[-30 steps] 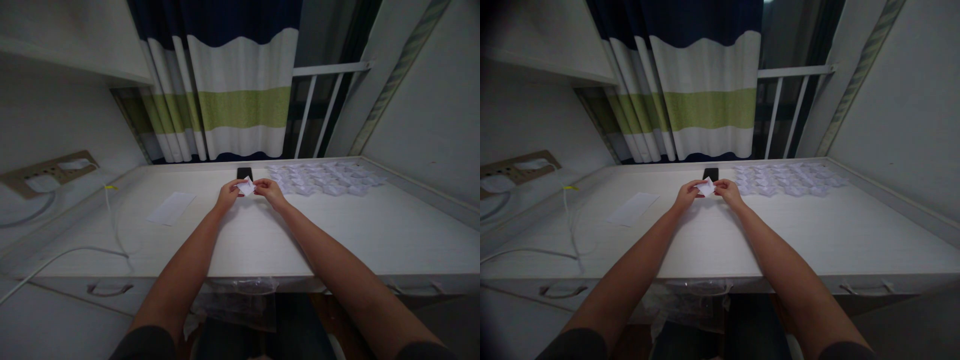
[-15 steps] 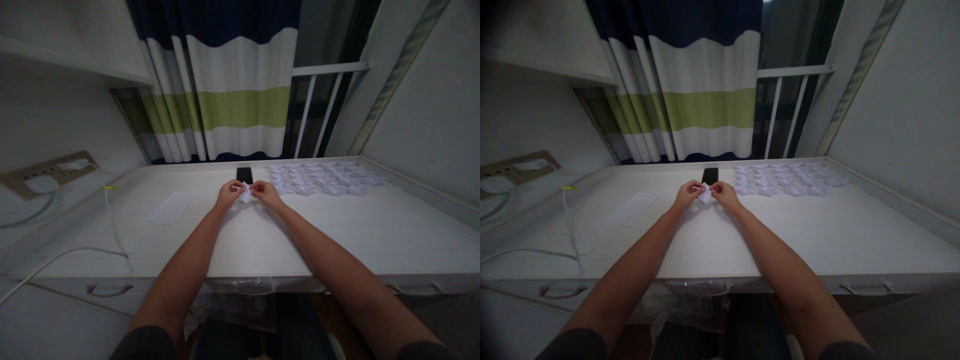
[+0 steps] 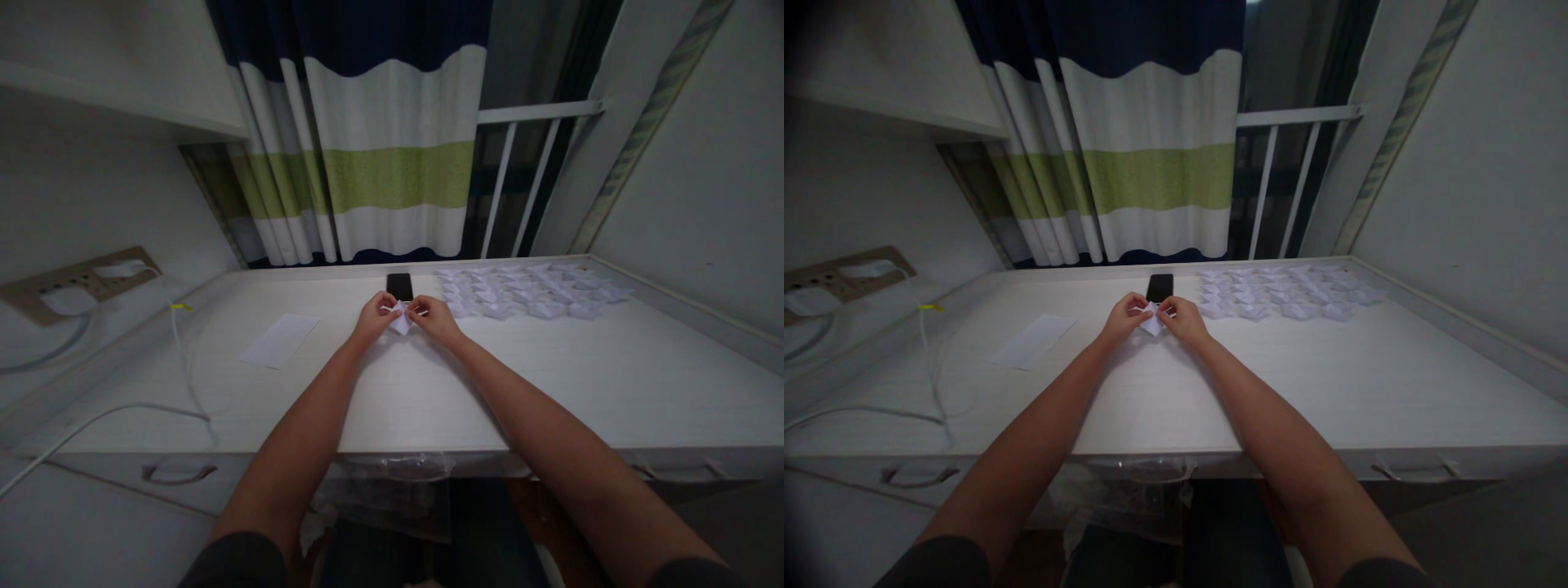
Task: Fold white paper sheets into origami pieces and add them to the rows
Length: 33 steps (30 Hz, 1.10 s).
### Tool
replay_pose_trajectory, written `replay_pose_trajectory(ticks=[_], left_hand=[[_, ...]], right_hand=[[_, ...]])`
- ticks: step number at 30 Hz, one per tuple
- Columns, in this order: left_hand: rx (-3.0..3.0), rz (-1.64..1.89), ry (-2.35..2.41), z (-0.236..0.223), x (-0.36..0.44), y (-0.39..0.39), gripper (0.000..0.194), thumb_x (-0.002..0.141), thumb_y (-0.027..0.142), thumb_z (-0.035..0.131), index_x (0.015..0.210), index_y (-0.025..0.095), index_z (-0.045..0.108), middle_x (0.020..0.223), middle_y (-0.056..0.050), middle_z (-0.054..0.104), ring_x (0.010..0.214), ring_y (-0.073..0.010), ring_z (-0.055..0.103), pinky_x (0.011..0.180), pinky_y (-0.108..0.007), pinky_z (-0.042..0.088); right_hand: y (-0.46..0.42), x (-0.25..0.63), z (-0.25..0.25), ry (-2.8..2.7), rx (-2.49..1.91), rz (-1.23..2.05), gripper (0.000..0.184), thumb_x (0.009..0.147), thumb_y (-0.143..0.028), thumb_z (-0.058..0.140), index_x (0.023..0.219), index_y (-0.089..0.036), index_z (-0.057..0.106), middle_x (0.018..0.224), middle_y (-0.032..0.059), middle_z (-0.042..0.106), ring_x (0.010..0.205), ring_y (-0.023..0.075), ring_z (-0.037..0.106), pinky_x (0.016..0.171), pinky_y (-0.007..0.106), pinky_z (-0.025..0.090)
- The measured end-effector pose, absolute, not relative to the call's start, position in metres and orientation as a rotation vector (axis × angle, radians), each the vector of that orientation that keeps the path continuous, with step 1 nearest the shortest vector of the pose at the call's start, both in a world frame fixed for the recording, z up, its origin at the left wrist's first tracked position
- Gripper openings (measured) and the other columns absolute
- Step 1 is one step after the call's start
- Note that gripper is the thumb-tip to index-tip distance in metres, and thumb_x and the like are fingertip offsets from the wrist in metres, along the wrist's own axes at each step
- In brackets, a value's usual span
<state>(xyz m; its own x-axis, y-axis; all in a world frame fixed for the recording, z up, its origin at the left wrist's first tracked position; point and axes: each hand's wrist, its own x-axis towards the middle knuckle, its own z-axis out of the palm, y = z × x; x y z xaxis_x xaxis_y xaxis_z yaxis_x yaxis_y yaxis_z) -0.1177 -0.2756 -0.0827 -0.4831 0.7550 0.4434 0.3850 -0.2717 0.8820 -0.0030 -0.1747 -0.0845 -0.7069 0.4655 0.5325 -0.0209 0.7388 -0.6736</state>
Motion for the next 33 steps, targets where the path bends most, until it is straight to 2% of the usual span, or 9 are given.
replay_pose_trajectory(ticks=[5, 14, 20, 26, 33], left_hand=[[1.391, 1.838, 1.690, -0.085, -0.119, -0.274, 0.021, 0.060, 0.022, 0.064, 0.071, 0.016, 0.047, 0.069, 0.003, 0.048, 0.065, -0.0079, 0.049, 0.058, -0.019, 0.041], [1.321, 1.770, 1.740, -0.085, -0.118, -0.274, 0.022, 0.059, 0.015, 0.061, 0.075, 0.016, 0.046, 0.066, 0.005, 0.047, 0.056, -0.0065, 0.047, 0.053, -0.018, 0.037], [1.373, 1.778, 1.751, -0.086, -0.118, -0.273, 0.016, 0.057, 0.012, 0.058, 0.069, 0.016, 0.048, 0.067, 0.003, 0.046, 0.065, -0.0088, 0.047, 0.057, -0.019, 0.038], [1.372, 1.758, 1.737, -0.085, -0.118, -0.273, 0.013, 0.057, 0.016, 0.059, 0.065, 0.016, 0.048, 0.067, 0.003, 0.047, 0.064, -0.0091, 0.046, 0.057, -0.020, 0.038], [1.274, 1.762, 1.691, -0.083, -0.117, -0.277, 0.014, 0.062, 0.025, 0.058, 0.070, 0.016, 0.052, 0.066, 0.002, 0.051, 0.057, -0.0085, 0.045, 0.050, -0.019, 0.036]], right_hand=[[-0.177, -0.003, -0.084, -2.236, -0.304, 0.802, 0.006, 0.070, -0.019, 0.053, 0.070, -0.016, 0.059, 0.071, 0.0025, 0.063, 0.063, 0.0119, 0.057, 0.059, 0.023, 0.045], [-0.180, -0.003, -0.084, -2.233, -0.328, 0.713, 0.003, 0.069, -0.017, 0.053, 0.069, -0.016, 0.056, 0.072, 0.0036, 0.061, 0.065, 0.0127, 0.056, 0.059, 0.023, 0.046], [-0.187, 0.001, -0.081, -2.274, -0.257, 0.569, 0.001, 0.070, -0.017, 0.051, 0.069, -0.017, 0.051, 0.079, 0.0048, 0.060, 0.072, 0.0139, 0.055, 0.065, 0.025, 0.044], [-0.189, 0.004, -0.080, -2.326, -0.234, 0.456, 0.003, 0.071, -0.017, 0.048, 0.073, -0.018, 0.050, 0.084, 0.0053, 0.058, 0.078, 0.0152, 0.054, 0.068, 0.025, 0.043], [-0.186, 0.004, -0.079, -2.324, -0.223, 0.487, 0.002, 0.073, -0.019, 0.048, 0.074, -0.018, 0.050, 0.085, 0.0053, 0.057, 0.078, 0.0154, 0.053, 0.070, 0.026, 0.042]])
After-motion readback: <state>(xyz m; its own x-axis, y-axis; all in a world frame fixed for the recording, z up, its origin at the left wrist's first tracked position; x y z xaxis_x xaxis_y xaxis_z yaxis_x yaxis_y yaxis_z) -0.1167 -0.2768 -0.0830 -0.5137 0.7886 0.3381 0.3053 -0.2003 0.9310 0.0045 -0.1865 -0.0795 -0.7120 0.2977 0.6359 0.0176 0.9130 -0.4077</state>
